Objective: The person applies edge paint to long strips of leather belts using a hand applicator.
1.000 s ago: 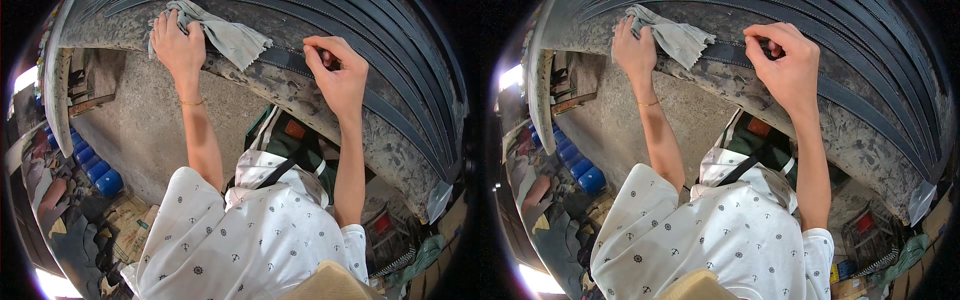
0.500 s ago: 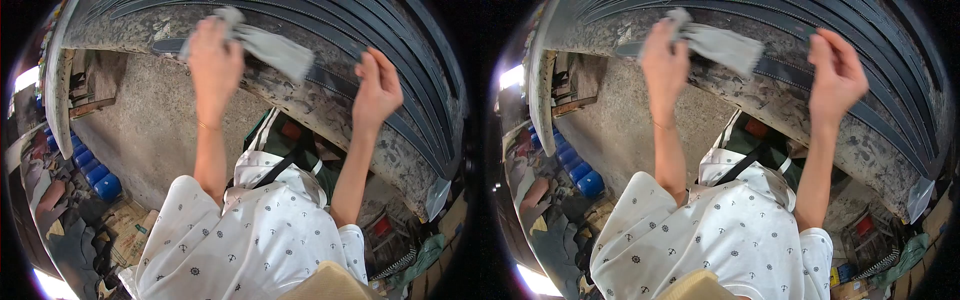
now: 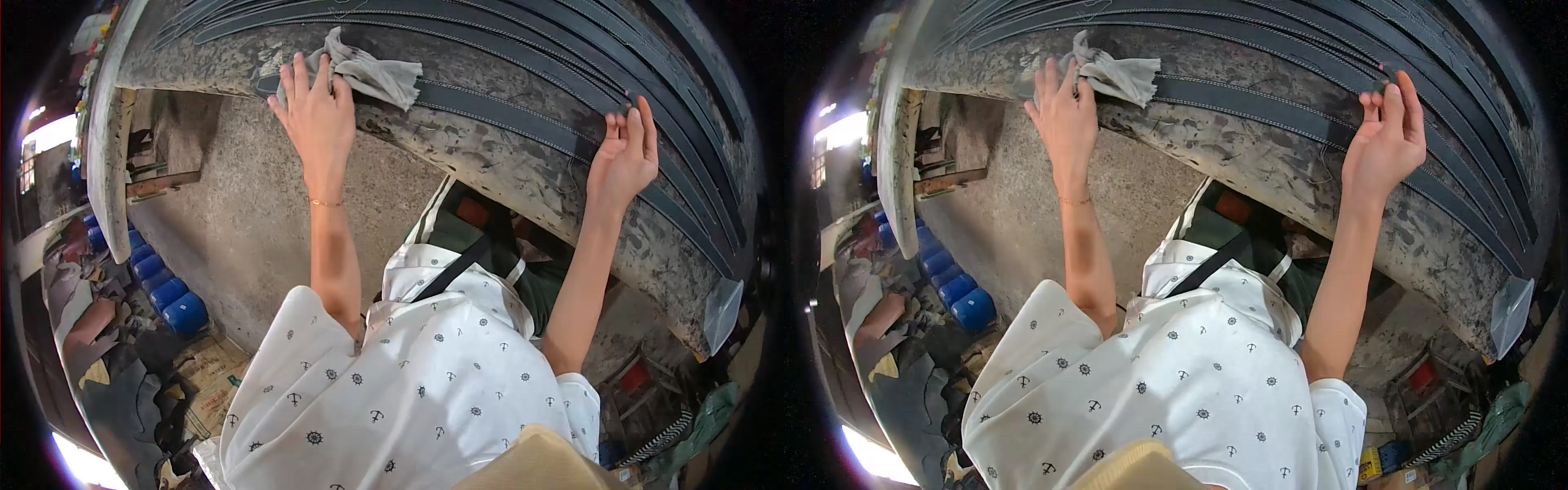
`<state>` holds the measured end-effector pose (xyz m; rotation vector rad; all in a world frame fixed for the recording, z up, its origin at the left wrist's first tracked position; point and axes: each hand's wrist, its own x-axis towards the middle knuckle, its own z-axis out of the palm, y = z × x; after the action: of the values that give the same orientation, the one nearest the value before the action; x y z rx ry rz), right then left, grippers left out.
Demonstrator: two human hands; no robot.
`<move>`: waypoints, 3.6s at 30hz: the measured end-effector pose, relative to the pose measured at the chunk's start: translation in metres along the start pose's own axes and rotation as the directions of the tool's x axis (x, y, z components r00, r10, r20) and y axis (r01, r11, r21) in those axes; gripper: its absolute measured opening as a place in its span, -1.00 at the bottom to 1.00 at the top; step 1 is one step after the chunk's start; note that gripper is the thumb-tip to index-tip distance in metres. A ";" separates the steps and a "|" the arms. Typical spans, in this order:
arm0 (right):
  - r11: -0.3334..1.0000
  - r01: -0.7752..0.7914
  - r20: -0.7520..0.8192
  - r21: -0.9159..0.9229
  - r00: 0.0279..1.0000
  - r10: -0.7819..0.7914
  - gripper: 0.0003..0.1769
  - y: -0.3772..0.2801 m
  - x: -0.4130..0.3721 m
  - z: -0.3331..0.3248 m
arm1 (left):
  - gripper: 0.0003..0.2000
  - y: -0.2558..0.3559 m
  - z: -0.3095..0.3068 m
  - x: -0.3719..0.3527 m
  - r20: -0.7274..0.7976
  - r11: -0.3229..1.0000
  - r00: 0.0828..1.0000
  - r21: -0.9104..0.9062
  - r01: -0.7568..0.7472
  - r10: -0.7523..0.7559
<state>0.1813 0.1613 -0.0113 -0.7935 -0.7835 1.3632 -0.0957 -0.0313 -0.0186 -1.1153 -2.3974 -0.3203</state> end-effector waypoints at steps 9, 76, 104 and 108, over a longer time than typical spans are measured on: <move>0.978 -0.106 0.093 0.180 0.992 0.090 -0.75 0.000 0.003 -0.011 | -0.57 0.095 -0.030 -0.020 0.248 0.864 0.862 -0.378 -0.334 0.442; 0.892 0.132 0.393 -0.432 0.918 0.054 -0.82 0.042 -0.051 0.079 | -0.72 -0.207 0.093 0.099 -0.041 0.970 0.974 -0.090 -0.224 0.221; 0.889 0.167 0.452 -0.426 0.891 0.049 -0.81 0.043 -0.049 0.075 | -0.70 0.023 -0.002 0.012 -0.093 0.605 0.820 -0.630 -0.487 0.564; 0.866 0.162 0.471 -0.474 0.877 0.094 -0.78 0.041 -0.048 0.078 | -0.74 0.021 -0.006 0.018 -0.021 0.595 0.831 -0.687 -0.416 0.556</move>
<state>0.0915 0.1177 -0.0063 -0.8358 -1.5921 1.3544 -0.0875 -0.0085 -0.0036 -2.1735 -2.0172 -0.9699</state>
